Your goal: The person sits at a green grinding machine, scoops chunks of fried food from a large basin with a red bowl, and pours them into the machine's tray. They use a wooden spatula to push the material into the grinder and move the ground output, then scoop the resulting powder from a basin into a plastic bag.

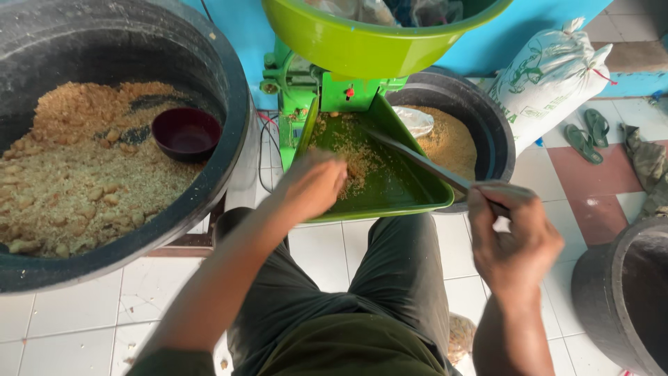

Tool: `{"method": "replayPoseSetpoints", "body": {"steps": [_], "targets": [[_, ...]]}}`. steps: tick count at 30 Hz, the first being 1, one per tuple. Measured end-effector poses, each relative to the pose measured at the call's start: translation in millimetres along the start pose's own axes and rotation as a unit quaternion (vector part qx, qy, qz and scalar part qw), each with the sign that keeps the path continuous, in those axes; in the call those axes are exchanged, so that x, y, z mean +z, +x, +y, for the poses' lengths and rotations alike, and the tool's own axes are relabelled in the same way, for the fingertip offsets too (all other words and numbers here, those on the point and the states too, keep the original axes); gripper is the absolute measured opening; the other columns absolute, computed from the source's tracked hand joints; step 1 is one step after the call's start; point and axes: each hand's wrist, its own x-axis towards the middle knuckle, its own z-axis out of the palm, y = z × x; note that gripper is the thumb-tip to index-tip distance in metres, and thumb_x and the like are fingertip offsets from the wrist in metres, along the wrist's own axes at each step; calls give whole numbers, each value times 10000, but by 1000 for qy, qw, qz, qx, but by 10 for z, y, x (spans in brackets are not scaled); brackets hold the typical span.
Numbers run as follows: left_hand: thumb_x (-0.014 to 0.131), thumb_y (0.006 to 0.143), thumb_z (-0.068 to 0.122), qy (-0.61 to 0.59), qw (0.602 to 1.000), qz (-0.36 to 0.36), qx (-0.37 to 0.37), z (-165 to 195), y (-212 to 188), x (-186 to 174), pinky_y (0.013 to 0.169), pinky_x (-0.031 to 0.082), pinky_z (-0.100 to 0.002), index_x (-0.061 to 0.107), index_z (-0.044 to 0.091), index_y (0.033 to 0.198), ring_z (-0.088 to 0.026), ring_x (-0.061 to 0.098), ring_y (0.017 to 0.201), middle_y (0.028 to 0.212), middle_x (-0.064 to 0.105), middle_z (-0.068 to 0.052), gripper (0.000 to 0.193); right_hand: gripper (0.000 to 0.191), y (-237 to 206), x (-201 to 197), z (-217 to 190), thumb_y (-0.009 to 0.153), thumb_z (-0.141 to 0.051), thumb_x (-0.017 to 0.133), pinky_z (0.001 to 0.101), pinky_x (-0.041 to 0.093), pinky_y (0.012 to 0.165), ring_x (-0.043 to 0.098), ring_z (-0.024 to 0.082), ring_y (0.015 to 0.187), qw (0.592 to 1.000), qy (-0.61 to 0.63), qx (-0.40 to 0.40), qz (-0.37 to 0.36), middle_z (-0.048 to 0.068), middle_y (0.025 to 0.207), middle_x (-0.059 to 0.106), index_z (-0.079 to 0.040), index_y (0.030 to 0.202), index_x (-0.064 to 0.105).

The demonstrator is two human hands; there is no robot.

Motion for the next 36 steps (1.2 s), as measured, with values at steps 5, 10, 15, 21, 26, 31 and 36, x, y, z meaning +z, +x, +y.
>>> {"method": "replayPoseSetpoints", "body": {"steps": [5,10,15,21,26,31,36], "targets": [[650,812,-34,97,992,34,73,-277,581,79,835,560,-476,745,15,901,-363,668,956,923,713,-184,139,187,-62,-329,-74,1054,-16,809,228,592,782,736,115,851,1000,-16,14,-10,99,1000,752,-4,1069,623],[647,805,-41,195,972,-10,133,-384,1065,252,834,575,-460,756,42,822,-342,668,989,917,729,-148,139,198,-113,-496,-80,1034,-34,802,209,593,775,735,92,855,998,-8,38,-44,92,1004,756,-10,1043,606],[672,868,65,272,946,-45,173,-418,1287,450,867,550,-493,746,80,737,-285,663,978,902,735,-108,151,193,-221,-507,3,1035,-23,806,202,592,780,732,87,855,997,9,67,-35,99,1021,760,-12,1035,613],[681,890,115,349,910,-133,181,-422,1425,513,875,528,-438,747,91,778,-252,636,968,858,703,-81,133,193,-320,-530,112,1052,-12,808,195,595,829,732,90,905,994,40,101,-13,105,1042,758,-10,1043,615],[656,843,68,323,917,-154,175,-405,1410,356,853,505,-465,692,26,955,-233,616,922,909,673,-101,125,197,-340,-493,142,1035,-3,810,197,590,831,726,91,902,993,49,108,-9,111,1031,758,-6,1037,614],[558,956,64,144,978,-134,65,-293,1189,-107,658,530,-393,521,10,1015,-231,609,708,830,643,-138,89,187,-334,-525,50,1025,-13,802,194,593,830,732,88,906,991,68,113,-17,104,1043,757,-13,1051,617],[665,910,121,-28,998,50,29,-283,283,-643,592,495,-362,507,61,904,-224,603,670,758,581,-80,169,189,-139,-373,-13,917,21,792,271,590,787,740,170,871,996,7,58,-61,121,1044,740,-28,1044,661]]}}
